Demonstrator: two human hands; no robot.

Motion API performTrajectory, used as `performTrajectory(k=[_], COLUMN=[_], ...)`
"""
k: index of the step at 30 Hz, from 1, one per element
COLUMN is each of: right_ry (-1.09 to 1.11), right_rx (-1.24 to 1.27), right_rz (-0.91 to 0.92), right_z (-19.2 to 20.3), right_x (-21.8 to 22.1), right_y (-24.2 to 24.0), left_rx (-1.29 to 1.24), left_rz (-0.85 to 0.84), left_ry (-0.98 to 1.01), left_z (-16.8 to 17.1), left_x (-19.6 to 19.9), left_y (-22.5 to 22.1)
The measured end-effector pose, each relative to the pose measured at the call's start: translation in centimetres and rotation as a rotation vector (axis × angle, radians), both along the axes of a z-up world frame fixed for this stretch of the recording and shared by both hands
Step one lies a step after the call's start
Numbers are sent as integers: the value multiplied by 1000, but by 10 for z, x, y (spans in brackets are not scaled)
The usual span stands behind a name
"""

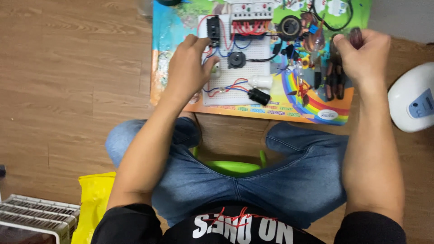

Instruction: Preparing electrical wires by stripping insulation and connecting them to an electronic component terminal using a screwdriver.

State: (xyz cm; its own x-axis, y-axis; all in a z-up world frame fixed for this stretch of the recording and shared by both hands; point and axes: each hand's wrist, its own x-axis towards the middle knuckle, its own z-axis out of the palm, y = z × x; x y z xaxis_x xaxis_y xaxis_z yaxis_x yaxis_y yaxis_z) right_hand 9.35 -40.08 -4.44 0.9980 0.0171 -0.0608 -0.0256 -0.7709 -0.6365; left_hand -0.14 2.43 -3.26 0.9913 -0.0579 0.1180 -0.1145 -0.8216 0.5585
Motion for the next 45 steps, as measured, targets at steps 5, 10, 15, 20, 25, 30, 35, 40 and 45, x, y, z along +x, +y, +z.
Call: performTrajectory(k=[5, 10, 15, 20, 25, 30, 35, 40, 45], right_ry=[99, -17, 286, 227, 15, -168, -224, -234, -167], right_rx=[-61, -195, -148, -369, -253, -89, -57, 125, 605], right_rz=[28, 155, 405, 685, 777, 640, 490, 443, 398], right_z=[-13, -18, 51, 42, 34, 29, 21, 30, 60], right_x=[8, 11, -27, -70, -77, -60, -45, -50, -76], right_y=[18, 21, 92, 133, 133, 105, 75, 87, 137], left_rx=[-12, -11, -10, 33, 53, 108, 192, 286, 309], left_rz=[3, 9, 28, 38, 21, -68, -217, -275, -170], left_ry=[-22, -28, 4, 12, 29, 94, 189, 323, 389], left_z=[-2, -2, 4, -4, -11, -24, -43, -71, -89], left_x=[2, 1, -2, 1, 2, -1, -15, -30, -42], left_y=[1, 3, 4, 2, -1, -1, -6, -15, -20])
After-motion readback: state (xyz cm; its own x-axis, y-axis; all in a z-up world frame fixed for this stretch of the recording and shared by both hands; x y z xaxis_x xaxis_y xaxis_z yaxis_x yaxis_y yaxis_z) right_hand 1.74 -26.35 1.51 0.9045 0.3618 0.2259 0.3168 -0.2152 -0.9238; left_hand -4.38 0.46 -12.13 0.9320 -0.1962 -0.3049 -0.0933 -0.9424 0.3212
